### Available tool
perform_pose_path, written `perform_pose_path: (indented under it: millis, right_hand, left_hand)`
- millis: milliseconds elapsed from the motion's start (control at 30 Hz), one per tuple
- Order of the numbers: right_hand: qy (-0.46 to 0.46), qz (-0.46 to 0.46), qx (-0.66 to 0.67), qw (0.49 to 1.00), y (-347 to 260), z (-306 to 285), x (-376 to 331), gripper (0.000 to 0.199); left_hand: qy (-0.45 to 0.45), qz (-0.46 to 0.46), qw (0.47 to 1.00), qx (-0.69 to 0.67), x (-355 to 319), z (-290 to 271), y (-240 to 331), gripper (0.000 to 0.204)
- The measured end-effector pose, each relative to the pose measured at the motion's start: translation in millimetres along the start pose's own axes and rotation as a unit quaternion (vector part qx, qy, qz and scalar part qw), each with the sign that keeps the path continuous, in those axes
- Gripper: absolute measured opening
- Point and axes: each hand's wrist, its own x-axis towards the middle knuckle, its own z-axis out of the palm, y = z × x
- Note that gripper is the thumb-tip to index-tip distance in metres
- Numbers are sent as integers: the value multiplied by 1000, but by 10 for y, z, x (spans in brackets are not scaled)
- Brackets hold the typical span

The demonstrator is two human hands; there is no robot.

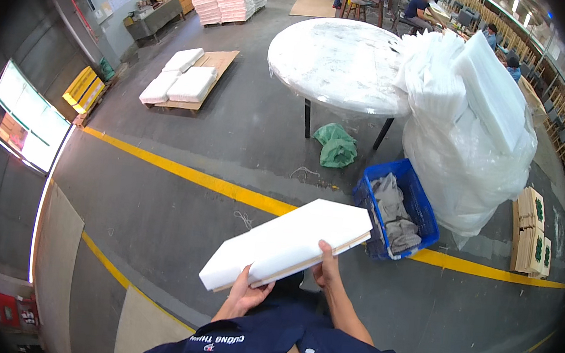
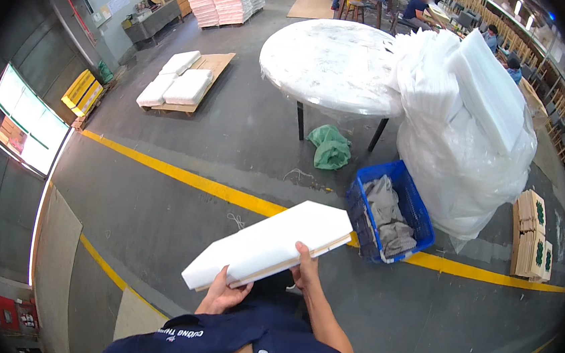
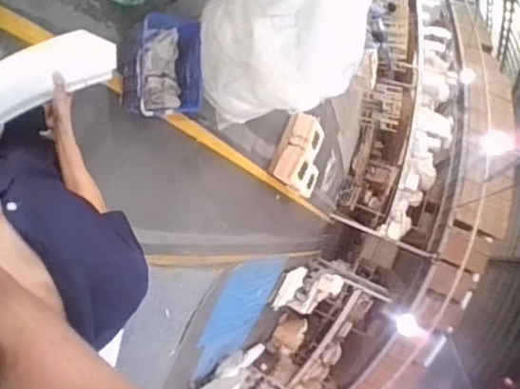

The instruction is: The person repeatedly picks up white foam cushions and inserts them into white fabric covers. They smooth the covers over the foam and place the finished items onto a stack on a cardboard sheet. The process involves handling foam, fabric covers, and the assembled cushions.

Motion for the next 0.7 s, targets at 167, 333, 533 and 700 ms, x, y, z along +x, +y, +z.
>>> perform_pose_path:
  millis: [167, 333, 533, 700]
  right_hand:
    - [-19, -95, 10, 995, -797, 473, 1230, 79]
    - [-154, -151, 63, 974, -1615, 928, 2672, 72]
    - [-202, -182, 17, 962, -2680, 1398, 5089, 80]
    - [-230, -134, -7, 964, -3819, 1781, 6889, 66]
  left_hand:
    - [-32, 51, 992, 108, 318, 1752, 635, 53]
    - [-121, 133, 970, 165, 967, 3147, 1158, 56]
    - [-218, 214, 943, 129, 2756, 4689, 1748, 52]
    - [-307, 184, 929, 100, 3979, 6051, 1945, 44]
